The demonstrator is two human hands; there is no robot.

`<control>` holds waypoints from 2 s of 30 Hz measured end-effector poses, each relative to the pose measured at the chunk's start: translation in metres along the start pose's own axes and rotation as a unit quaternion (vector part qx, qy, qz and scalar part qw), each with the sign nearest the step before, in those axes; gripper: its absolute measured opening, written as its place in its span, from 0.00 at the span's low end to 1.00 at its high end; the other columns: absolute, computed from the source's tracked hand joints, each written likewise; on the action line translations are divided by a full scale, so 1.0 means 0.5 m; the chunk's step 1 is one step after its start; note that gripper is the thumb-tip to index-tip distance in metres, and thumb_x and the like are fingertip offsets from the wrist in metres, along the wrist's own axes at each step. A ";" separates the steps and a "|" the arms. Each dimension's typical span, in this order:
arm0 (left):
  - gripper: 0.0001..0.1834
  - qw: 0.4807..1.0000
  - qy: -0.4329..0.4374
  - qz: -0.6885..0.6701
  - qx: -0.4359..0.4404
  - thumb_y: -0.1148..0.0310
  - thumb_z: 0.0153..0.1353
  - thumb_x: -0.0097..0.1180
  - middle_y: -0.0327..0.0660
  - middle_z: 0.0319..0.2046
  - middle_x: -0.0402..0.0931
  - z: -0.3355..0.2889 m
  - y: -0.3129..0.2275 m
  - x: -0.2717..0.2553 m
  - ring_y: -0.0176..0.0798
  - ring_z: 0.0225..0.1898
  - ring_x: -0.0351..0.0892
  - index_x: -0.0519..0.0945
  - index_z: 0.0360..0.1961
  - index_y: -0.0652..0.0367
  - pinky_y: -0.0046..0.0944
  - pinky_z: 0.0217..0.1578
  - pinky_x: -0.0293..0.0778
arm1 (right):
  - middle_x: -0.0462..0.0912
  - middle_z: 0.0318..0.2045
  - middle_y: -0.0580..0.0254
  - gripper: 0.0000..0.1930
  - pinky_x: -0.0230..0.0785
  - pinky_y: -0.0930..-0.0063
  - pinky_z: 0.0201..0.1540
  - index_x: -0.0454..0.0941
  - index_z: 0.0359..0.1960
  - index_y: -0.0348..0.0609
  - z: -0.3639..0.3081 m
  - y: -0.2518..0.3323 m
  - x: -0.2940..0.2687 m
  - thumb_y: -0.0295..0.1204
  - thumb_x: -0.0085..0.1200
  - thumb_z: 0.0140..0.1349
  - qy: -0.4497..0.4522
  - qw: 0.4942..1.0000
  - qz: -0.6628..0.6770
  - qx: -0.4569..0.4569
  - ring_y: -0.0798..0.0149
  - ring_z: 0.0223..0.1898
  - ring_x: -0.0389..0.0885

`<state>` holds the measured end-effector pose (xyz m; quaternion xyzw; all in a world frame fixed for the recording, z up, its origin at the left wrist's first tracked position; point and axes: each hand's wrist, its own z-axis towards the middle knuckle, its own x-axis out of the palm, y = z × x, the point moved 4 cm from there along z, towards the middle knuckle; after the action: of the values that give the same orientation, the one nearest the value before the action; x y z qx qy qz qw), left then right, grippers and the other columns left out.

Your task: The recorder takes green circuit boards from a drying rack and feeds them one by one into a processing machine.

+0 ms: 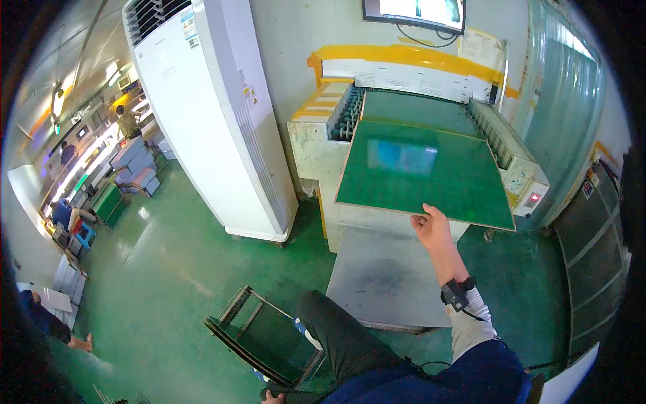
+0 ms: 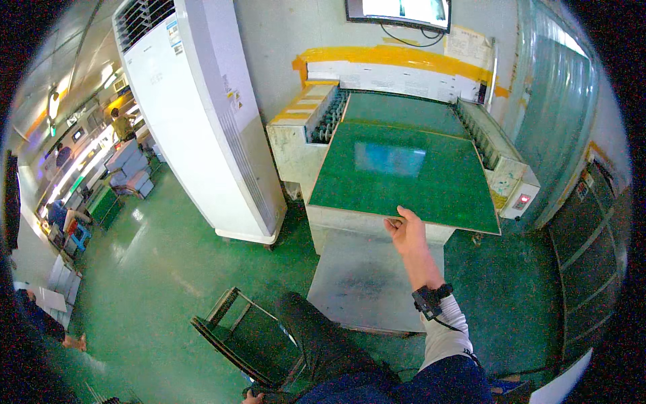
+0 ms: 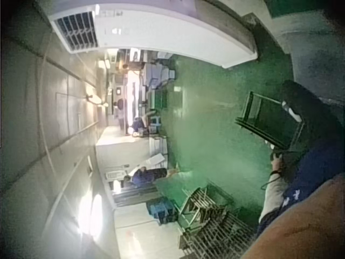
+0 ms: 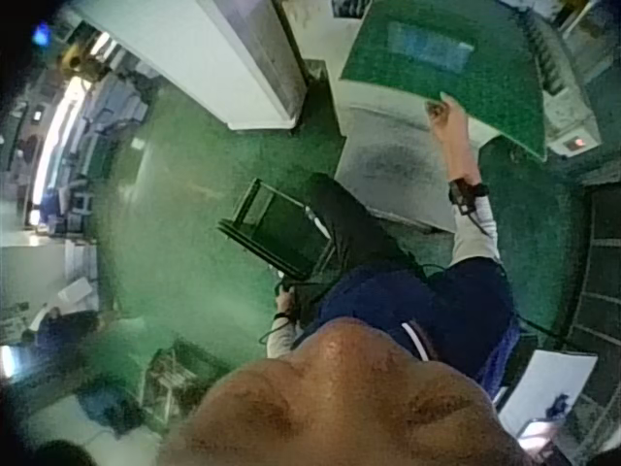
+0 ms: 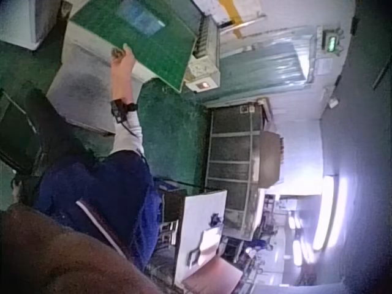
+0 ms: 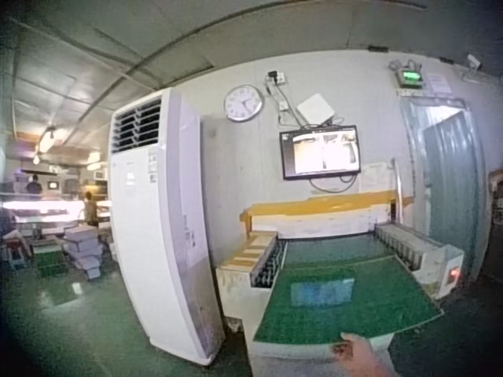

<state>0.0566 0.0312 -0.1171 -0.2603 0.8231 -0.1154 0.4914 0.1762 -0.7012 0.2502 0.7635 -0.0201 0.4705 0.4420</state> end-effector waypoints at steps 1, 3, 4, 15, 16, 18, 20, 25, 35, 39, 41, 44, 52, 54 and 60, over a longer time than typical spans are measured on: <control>0.36 1.000 0.000 -0.001 0.000 0.51 0.62 0.56 0.59 0.54 0.75 0.000 -0.001 0.003 0.64 0.56 0.73 0.62 0.67 0.54 0.53 0.53 0.71 | 0.77 0.36 0.54 0.12 0.78 0.62 0.39 0.68 0.41 0.43 -0.001 0.002 0.003 0.28 0.58 0.60 0.003 1.000 -0.002 -0.001 0.57 0.36 0.78; 0.37 0.999 -0.012 0.029 -0.016 0.50 0.62 0.56 0.60 0.54 0.74 0.000 0.001 0.007 0.64 0.56 0.73 0.61 0.68 0.55 0.54 0.53 0.71 | 0.78 0.36 0.54 0.12 0.78 0.62 0.39 0.68 0.41 0.42 -0.004 0.004 0.008 0.28 0.58 0.60 0.005 1.000 -0.004 0.000 0.57 0.36 0.78; 0.37 0.999 -0.014 0.028 -0.017 0.50 0.62 0.56 0.60 0.54 0.74 0.000 0.006 0.007 0.64 0.56 0.73 0.61 0.68 0.55 0.54 0.53 0.71 | 0.78 0.36 0.53 0.12 0.78 0.61 0.39 0.68 0.41 0.42 -0.004 0.003 0.013 0.28 0.58 0.60 0.008 1.000 -0.003 0.002 0.56 0.36 0.78; 0.37 0.999 0.005 -0.036 0.036 0.48 0.62 0.55 0.62 0.57 0.71 -0.034 -0.029 -0.026 0.67 0.58 0.69 0.62 0.67 0.56 0.56 0.56 0.68 | 0.77 0.33 0.53 0.13 0.78 0.62 0.38 0.68 0.40 0.42 0.025 0.004 0.009 0.28 0.59 0.58 0.011 1.000 0.004 0.000 0.55 0.34 0.79; 0.37 0.999 0.004 -0.037 0.035 0.48 0.62 0.55 0.62 0.57 0.71 -0.037 -0.035 -0.030 0.67 0.58 0.69 0.62 0.67 0.56 0.56 0.56 0.68 | 0.77 0.32 0.54 0.13 0.78 0.62 0.37 0.68 0.40 0.42 0.024 0.004 0.013 0.28 0.59 0.58 0.008 1.000 0.002 0.000 0.55 0.34 0.79; 0.37 0.999 0.035 0.003 0.024 0.47 0.62 0.54 0.65 0.57 0.70 -0.041 -0.045 -0.034 0.69 0.59 0.68 0.62 0.67 0.56 0.57 0.57 0.67 | 0.77 0.32 0.54 0.13 0.78 0.62 0.37 0.67 0.41 0.42 0.022 0.009 0.018 0.28 0.59 0.58 0.000 1.000 0.000 0.001 0.54 0.33 0.79; 0.38 0.999 0.029 -0.022 0.022 0.47 0.61 0.54 0.66 0.57 0.69 -0.048 -0.049 -0.038 0.69 0.59 0.67 0.62 0.67 0.56 0.57 0.58 0.66 | 0.77 0.32 0.54 0.13 0.78 0.63 0.36 0.67 0.41 0.42 0.023 0.009 0.021 0.28 0.59 0.59 -0.009 1.000 -0.002 0.003 0.54 0.32 0.79; 0.38 0.997 0.031 -0.048 -0.056 0.47 0.60 0.54 0.67 0.60 0.65 -0.054 -0.062 -0.041 0.70 0.62 0.63 0.62 0.67 0.55 0.57 0.61 0.63 | 0.78 0.33 0.51 0.13 0.77 0.64 0.34 0.66 0.41 0.41 0.040 0.015 0.009 0.28 0.58 0.59 -0.003 1.000 0.003 0.005 0.54 0.31 0.80; 0.40 0.999 0.007 -0.046 -0.022 0.47 0.60 0.55 0.67 0.59 0.66 -0.033 -0.036 -0.024 0.71 0.61 0.64 0.60 0.68 0.55 0.57 0.60 0.63 | 0.79 0.31 0.53 0.12 0.77 0.65 0.33 0.67 0.39 0.42 0.050 0.025 0.022 0.28 0.58 0.59 -0.001 1.000 -0.015 0.010 0.56 0.31 0.80; 0.40 0.998 0.014 -0.048 -0.048 0.47 0.60 0.55 0.66 0.58 0.68 -0.032 -0.036 -0.019 0.71 0.60 0.65 0.61 0.68 0.55 0.57 0.60 0.63 | 0.80 0.32 0.52 0.12 0.77 0.65 0.34 0.67 0.39 0.42 0.053 0.029 0.025 0.28 0.58 0.59 -0.006 1.000 -0.010 0.015 0.56 0.30 0.80; 0.39 0.998 0.013 -0.053 -0.032 0.47 0.60 0.55 0.65 0.58 0.68 -0.035 -0.043 -0.020 0.71 0.60 0.65 0.61 0.67 0.56 0.58 0.60 0.63 | 0.80 0.31 0.53 0.12 0.77 0.65 0.35 0.67 0.40 0.42 0.056 0.031 0.024 0.28 0.58 0.59 -0.005 1.000 -0.009 0.015 0.56 0.30 0.80; 0.39 0.999 0.005 -0.051 -0.012 0.46 0.60 0.54 0.65 0.58 0.69 -0.031 -0.037 -0.019 0.71 0.61 0.64 0.61 0.67 0.56 0.58 0.60 0.62 | 0.79 0.33 0.53 0.13 0.77 0.65 0.35 0.67 0.40 0.43 0.066 0.034 0.021 0.28 0.58 0.59 -0.008 1.000 -0.018 0.015 0.57 0.32 0.80; 0.39 0.999 -0.006 -0.032 -0.004 0.46 0.60 0.54 0.63 0.59 0.68 -0.031 -0.030 -0.018 0.70 0.61 0.63 0.61 0.67 0.57 0.57 0.61 0.62 | 0.77 0.39 0.53 0.13 0.74 0.63 0.41 0.67 0.42 0.45 0.084 0.033 0.028 0.29 0.58 0.59 0.012 1.000 -0.023 0.013 0.55 0.39 0.77; 0.40 0.999 0.026 -0.017 -0.041 0.45 0.61 0.53 0.64 0.60 0.67 -0.029 -0.029 -0.018 0.70 0.62 0.63 0.60 0.68 0.57 0.57 0.61 0.63 | 0.76 0.40 0.54 0.14 0.74 0.63 0.41 0.67 0.42 0.45 0.092 0.036 0.024 0.29 0.58 0.59 0.007 1.000 -0.021 0.015 0.55 0.39 0.77; 0.42 0.996 0.036 0.001 -0.083 0.43 0.61 0.53 0.65 0.61 0.66 -0.031 -0.030 -0.017 0.70 0.62 0.63 0.58 0.69 0.56 0.56 0.61 0.63 | 0.73 0.40 0.54 0.17 0.74 0.62 0.42 0.66 0.45 0.44 0.111 0.045 0.015 0.30 0.59 0.59 -0.001 1.000 -0.026 0.008 0.53 0.39 0.76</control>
<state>0.0513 0.0222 -0.0965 -0.2950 0.8475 -0.0552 0.4378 0.2090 -0.7505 0.2611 0.7682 0.0029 0.4580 0.4474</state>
